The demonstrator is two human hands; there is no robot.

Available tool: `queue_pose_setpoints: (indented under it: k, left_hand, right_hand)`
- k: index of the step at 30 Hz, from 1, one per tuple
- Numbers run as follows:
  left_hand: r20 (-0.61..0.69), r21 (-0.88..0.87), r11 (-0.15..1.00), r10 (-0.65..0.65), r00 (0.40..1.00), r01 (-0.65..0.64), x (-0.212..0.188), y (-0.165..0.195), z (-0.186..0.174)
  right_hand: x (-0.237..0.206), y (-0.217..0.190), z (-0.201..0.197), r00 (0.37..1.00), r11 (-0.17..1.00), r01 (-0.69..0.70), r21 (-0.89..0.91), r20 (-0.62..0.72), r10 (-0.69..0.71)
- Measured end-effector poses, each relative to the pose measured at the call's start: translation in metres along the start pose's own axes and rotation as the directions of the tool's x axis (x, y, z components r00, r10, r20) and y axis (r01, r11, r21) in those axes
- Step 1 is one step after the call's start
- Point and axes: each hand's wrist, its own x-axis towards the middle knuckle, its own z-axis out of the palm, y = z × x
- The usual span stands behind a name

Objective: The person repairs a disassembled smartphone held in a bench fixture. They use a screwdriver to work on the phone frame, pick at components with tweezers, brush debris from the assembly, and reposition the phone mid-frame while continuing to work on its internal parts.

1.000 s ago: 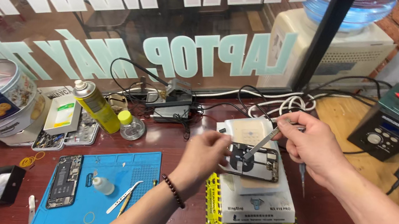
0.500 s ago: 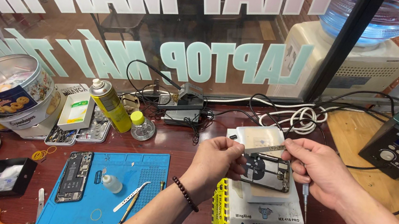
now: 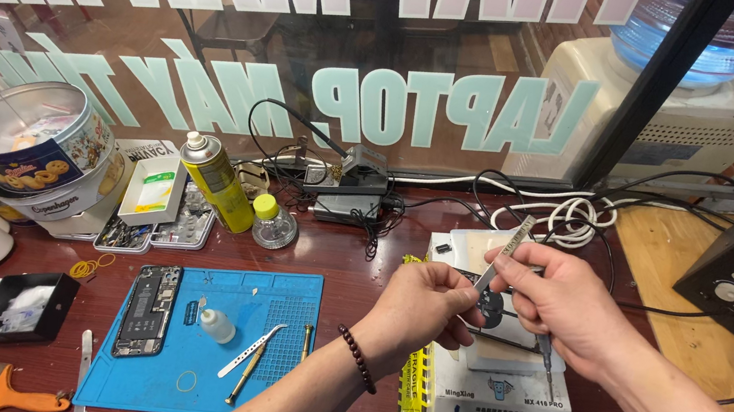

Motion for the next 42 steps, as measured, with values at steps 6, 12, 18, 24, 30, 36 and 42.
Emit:
queue_pose_setpoints:
  k: [6, 12, 18, 24, 30, 36, 42]
  left_hand:
    - [0.02, 0.133, 0.983, 0.125, 0.992, -0.127, 0.013, 0.0, 0.0]
    - [0.164, 0.076, 0.972, 0.207, 0.965, -0.221, 0.042, 0.005, 0.004]
    - [0.119, 0.017, 0.991, 0.133, 0.984, -0.136, 0.08, 0.027, 0.006]
    - [0.201, 0.293, 0.919, 0.212, 0.956, -0.265, 0.11, 0.023, 0.035]
    - [0.234, 0.374, 0.886, 0.195, 0.952, -0.273, 0.129, 0.007, 0.049]
    - [0.212, 0.341, 0.912, 0.161, 0.964, -0.227, 0.13, -0.001, 0.045]
    - [0.196, 0.28, 0.951, 0.079, 0.977, -0.133, 0.133, 0.001, 0.037]
  right_hand:
    - [-0.011, -0.005, 0.007, 0.999, 0.916, 0.032, -0.401, 0.01, -0.031]
    - [-0.016, -0.008, -0.016, 0.981, 0.972, 0.06, -0.229, -0.165, -0.099]
    - [-0.036, -0.004, -0.086, 0.945, 0.975, -0.05, 0.217, -0.306, 0.117]
    - [-0.055, 0.029, -0.123, 0.909, 0.996, -0.018, 0.085, -0.414, 0.052]
    - [-0.056, 0.041, -0.134, 0.917, 0.969, 0.059, 0.239, -0.396, 0.041]
    - [-0.053, 0.042, -0.135, 0.913, 0.961, 0.113, 0.251, -0.408, -0.001]
    - [-0.046, 0.049, -0.137, 0.922, 0.967, 0.125, 0.221, -0.385, -0.032]
